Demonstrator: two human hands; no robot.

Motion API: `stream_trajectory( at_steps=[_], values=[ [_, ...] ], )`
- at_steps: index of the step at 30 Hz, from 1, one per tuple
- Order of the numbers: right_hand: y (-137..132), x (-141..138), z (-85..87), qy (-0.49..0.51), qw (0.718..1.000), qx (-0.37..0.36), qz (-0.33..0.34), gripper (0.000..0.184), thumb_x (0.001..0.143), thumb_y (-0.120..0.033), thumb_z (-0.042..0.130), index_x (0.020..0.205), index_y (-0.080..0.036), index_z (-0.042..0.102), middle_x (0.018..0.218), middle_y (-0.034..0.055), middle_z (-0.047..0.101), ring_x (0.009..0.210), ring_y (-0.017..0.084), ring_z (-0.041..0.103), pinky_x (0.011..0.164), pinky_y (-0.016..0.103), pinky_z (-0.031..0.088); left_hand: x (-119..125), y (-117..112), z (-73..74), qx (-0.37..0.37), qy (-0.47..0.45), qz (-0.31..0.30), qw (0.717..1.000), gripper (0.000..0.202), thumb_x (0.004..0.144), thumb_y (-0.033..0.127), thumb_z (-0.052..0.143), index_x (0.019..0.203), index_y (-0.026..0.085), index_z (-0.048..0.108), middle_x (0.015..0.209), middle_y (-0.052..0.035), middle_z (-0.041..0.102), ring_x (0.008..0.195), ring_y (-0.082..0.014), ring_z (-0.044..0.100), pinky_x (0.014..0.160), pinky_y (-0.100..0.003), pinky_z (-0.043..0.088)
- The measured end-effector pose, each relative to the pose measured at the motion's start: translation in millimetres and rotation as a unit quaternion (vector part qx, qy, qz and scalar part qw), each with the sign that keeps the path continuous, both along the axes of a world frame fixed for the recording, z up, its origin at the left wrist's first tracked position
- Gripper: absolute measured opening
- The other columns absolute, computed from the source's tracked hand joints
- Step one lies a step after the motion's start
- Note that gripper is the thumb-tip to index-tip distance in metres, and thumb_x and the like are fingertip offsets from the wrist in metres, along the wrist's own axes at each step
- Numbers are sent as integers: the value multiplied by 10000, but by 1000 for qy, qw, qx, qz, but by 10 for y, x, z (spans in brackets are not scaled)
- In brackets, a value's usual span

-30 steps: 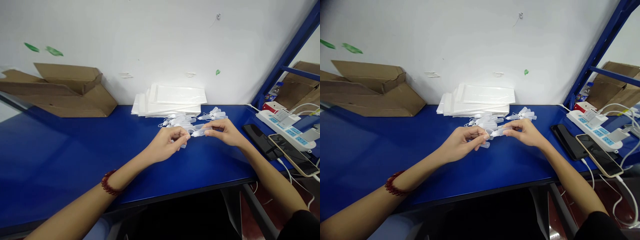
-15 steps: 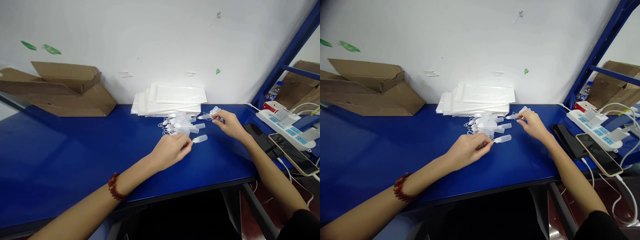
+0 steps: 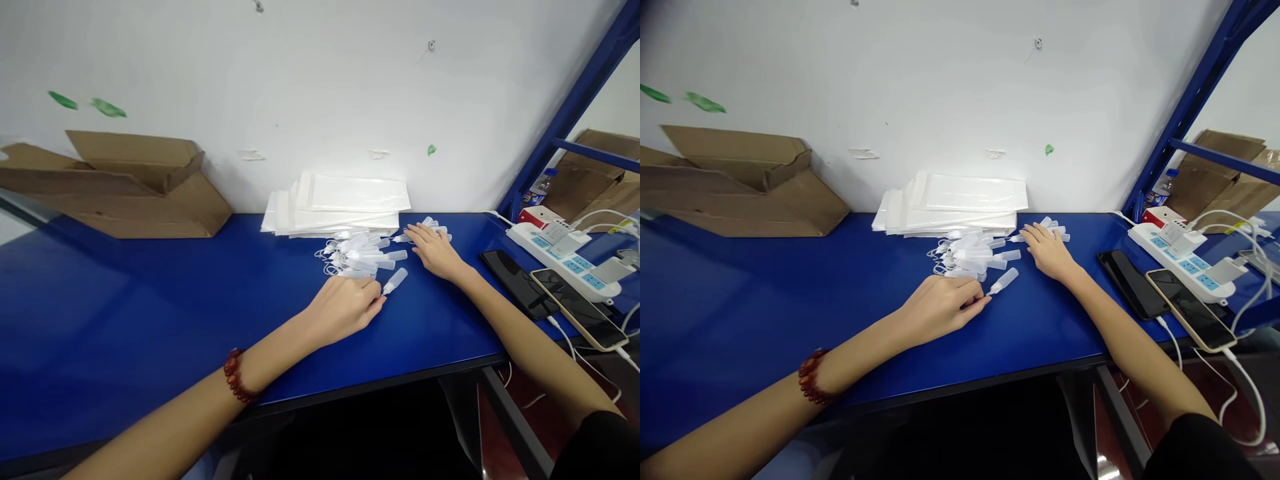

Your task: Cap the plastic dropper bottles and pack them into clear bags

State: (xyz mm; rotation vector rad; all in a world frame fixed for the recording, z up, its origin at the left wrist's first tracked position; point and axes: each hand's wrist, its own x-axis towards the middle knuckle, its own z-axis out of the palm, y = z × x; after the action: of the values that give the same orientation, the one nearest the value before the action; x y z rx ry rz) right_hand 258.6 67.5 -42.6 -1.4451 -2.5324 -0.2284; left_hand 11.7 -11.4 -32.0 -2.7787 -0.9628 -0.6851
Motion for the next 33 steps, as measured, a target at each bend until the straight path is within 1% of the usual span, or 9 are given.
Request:
stream_trajectory(
  at_steps=[4,9,14,17,20,23,25,29,33],
  values=[
    [30,-30,-34,-9,1000,5,2,485,961,-103,343,1436,-141,432,1480,168,485,1407,316,371,1079,647,276,-5,3,42,-3,-25,11,1000,365,951,300,487,631,154,586,566,-28,630,457,-132,538,454,-236,237],
    [14,-64,1,-5,1000,3,-17,412,923,-106,414,1306,-121,567,1276,205,611,1208,339,515,1019,561,330,-41,36,70,20,-78,37,996,405,957,289,466,586,158,560,508,-12,586,416,-111,467,454,-232,243],
    [-77,-75,117,118,992,15,-46,303,924,-203,467,1168,-137,635,1159,179,664,1118,336,572,967,517,383,-75,56,98,12,-119,74,990,396,945,298,465,589,165,575,493,-2,566,426,-105,451,463,-231,267],
    [-161,-46,222,260,965,25,-29,262,924,-289,486,1084,-172,656,1035,123,704,981,281,622,885,435,446,-85,57,118,-10,-139,85,987,401,939,300,465,574,167,566,495,-5,571,432,-106,455,468,-233,287],
    [-245,-16,332,397,918,1,-2,254,908,-370,526,1015,-189,668,946,65,704,868,217,627,820,365,473,-84,54,141,-48,-162,92,981,360,927,298,477,612,165,590,526,-8,608,455,-111,495,483,-232,329],
    [-316,-14,420,493,868,-64,27,249,874,-389,576,979,-186,675,915,44,690,797,181,611,769,336,473,-71,46,175,-107,-198,104,969,242,903,299,510,786,153,665,589,-3,657,484,-120,548,514,-235,398],
    [-357,-29,458,518,847,-105,50,233,853,-382,605,954,-188,685,904,41,685,796,175,603,760,329,466,-62,38,204,-150,-226,112,956,246,896,323,526,950,140,683,635,-1,682,488,-123,565,522,-239,431],
    [-426,-71,494,510,844,-143,79,198,832,-361,624,907,-196,702,848,27,679,814,179,596,777,337,456,-48,21,250,-218,-264,97,934,369,888,383,550,1122,123,665,694,-9,711,492,-125,578,512,-239,462],
    [-465,-88,504,491,853,-150,93,183,837,-359,618,902,-209,700,839,23,677,821,183,592,770,339,453,-40,12,260,-239,-271,54,931,277,899,347,545,953,134,714,661,-18,702,505,-123,580,502,-226,446]
  ],
)
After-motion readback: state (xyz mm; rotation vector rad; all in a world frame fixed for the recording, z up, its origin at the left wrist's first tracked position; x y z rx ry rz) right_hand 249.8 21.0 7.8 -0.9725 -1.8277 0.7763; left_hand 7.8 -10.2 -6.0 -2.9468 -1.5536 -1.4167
